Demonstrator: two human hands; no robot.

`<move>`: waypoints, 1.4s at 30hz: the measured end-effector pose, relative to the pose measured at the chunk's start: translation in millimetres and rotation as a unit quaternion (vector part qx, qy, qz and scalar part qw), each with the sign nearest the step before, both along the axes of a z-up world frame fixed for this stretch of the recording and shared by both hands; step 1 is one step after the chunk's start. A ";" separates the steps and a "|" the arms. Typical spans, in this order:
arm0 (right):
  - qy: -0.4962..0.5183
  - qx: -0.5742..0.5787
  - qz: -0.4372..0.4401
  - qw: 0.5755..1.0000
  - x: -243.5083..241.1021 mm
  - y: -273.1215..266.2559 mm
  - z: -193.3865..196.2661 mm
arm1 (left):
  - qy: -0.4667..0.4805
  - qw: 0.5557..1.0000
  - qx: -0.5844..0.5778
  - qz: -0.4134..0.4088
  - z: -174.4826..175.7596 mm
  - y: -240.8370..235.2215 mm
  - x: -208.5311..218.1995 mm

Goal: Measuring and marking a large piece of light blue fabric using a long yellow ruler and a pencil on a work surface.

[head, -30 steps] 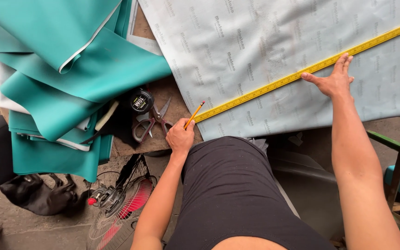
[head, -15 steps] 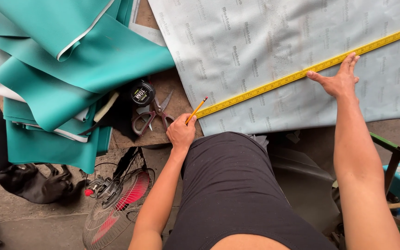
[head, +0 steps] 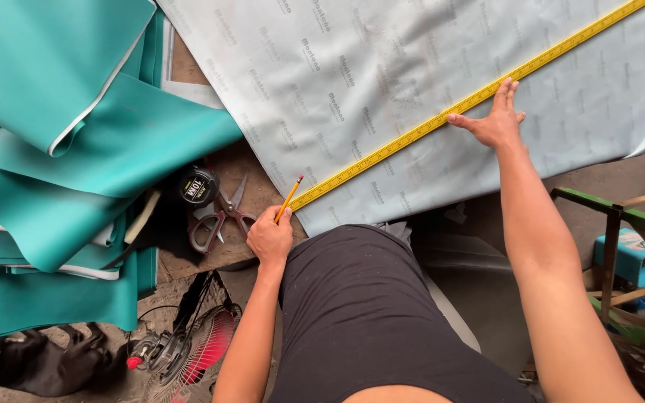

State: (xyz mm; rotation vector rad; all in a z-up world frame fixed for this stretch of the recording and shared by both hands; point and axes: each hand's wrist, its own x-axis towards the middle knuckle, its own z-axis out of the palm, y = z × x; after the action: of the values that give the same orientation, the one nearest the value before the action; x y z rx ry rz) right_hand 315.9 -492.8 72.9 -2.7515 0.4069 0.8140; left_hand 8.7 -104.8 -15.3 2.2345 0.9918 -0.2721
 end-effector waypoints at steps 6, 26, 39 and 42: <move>0.014 -0.002 0.001 1.000 2.4 -2.3 1.3 | 0.001 1.000 0.004 0.002 -9.1 -1.7 -1.8; 0.151 -0.068 -0.104 0.981 13.2 63.8 59.2 | 0.016 0.999 -0.013 -0.027 7.3 1.0 6.5; 0.113 -0.118 0.006 0.986 25.4 38.7 29.0 | -0.140 0.977 -0.159 0.020 44.0 13.0 11.2; 0.116 -0.120 0.007 0.986 26.5 39.8 32.3 | -0.131 0.977 -0.168 -0.003 54.1 15.3 23.8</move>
State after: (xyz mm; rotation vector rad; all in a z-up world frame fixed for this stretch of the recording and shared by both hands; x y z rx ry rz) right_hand 342.4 -453.0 105.1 -2.8884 0.5635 1.1652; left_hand 32.5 -89.5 38.8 1.9069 0.7365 -0.1315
